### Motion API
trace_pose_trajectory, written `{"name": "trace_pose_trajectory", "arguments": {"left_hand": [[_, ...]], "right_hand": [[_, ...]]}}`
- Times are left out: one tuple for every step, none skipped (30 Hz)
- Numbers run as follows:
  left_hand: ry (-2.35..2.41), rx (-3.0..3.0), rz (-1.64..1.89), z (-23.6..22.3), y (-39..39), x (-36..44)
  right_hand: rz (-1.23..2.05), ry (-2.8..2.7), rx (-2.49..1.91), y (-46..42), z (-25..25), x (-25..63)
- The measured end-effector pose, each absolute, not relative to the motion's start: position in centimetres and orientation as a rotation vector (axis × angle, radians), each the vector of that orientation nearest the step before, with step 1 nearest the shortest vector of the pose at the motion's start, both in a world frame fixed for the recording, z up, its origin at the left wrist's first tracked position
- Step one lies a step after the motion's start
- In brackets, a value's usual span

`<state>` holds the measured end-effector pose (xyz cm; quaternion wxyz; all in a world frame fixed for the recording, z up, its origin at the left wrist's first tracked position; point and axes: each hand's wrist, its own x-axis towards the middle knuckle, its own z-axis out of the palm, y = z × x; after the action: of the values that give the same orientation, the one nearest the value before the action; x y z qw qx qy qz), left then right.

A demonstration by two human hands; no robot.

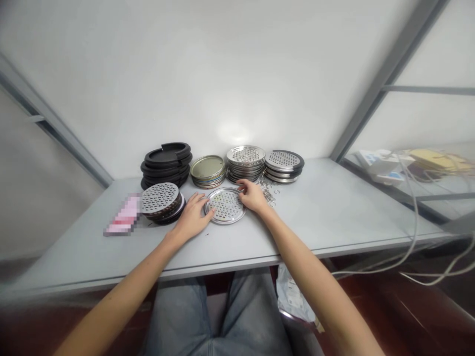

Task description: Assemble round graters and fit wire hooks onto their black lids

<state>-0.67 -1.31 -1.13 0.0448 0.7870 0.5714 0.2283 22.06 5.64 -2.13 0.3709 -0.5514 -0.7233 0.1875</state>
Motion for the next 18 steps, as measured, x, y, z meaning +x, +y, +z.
{"name": "trace_pose_trajectory", "arguments": {"left_hand": [[1.743,2.411,0.702,-1.3,-1.5,-0.6],[1.745,2.416,0.688,-1.5,-1.7,-0.6],[1.747,2.421,0.662,-1.7,-1.9,-0.6],[1.746,2.43,0.635,-1.8,-2.1,-0.5],[1.742,2.445,0.613,-1.9,-2.2,-0.5],[1.737,2.46,0.598,-1.9,-2.4,-0.5],[1.736,2.472,0.589,-2.0,-2.5,-0.5],[1.738,2.48,0.583,-1.9,-2.5,-0.5],[1.742,2.483,0.577,-1.9,-2.5,-0.6],[1.747,2.483,0.571,-1.8,-2.5,-0.6],[1.752,2.484,0.566,-1.8,-2.6,-0.6],[1.757,2.491,0.561,-1.7,-2.6,-0.6],[1.76,2.503,0.558,-1.6,-2.6,-0.6],[1.763,2.52,0.554,-1.6,-2.7,-0.6],[1.763,2.541,0.549,-1.5,-2.7,-0.6],[1.76,2.563,0.543,-1.4,-2.8,-0.6],[1.755,2.581,0.534,-1.4,-2.8,-0.5],[1.75,2.593,0.527,-1.3,-2.9,-0.5]], "right_hand": [[0.471,-1.87,-1.414,5.6,-2.1,22.1],[0.46,-1.886,-1.413,5.5,-2.1,22.1],[0.449,-1.903,-1.415,5.5,-2.1,22.0],[0.438,-1.92,-1.416,5.4,-2.1,22.0],[0.429,-1.937,-1.417,5.3,-2.1,21.9],[0.422,-1.956,-1.416,5.2,-2.1,21.9],[0.418,-1.974,-1.415,5.1,-2.1,21.8],[0.417,-1.988,-1.414,5.1,-2.0,21.8],[0.416,-1.998,-1.413,5.0,-2.0,21.8],[0.415,-2.004,-1.411,5.0,-2.0,21.8],[0.414,-2.007,-1.41,5.0,-2.0,21.8],[0.411,-2.007,-1.411,5.0,-2.0,21.7],[0.407,-2.008,-1.412,5.0,-2.0,21.7],[0.403,-2.009,-1.413,5.0,-2.0,21.7],[0.399,-2.012,-1.415,5.0,-2.1,21.7],[0.395,-2.015,-1.419,5.0,-2.1,21.7],[0.389,-2.018,-1.422,5.0,-2.1,21.6],[0.381,-2.022,-1.424,5.0,-2.2,21.6]]}}
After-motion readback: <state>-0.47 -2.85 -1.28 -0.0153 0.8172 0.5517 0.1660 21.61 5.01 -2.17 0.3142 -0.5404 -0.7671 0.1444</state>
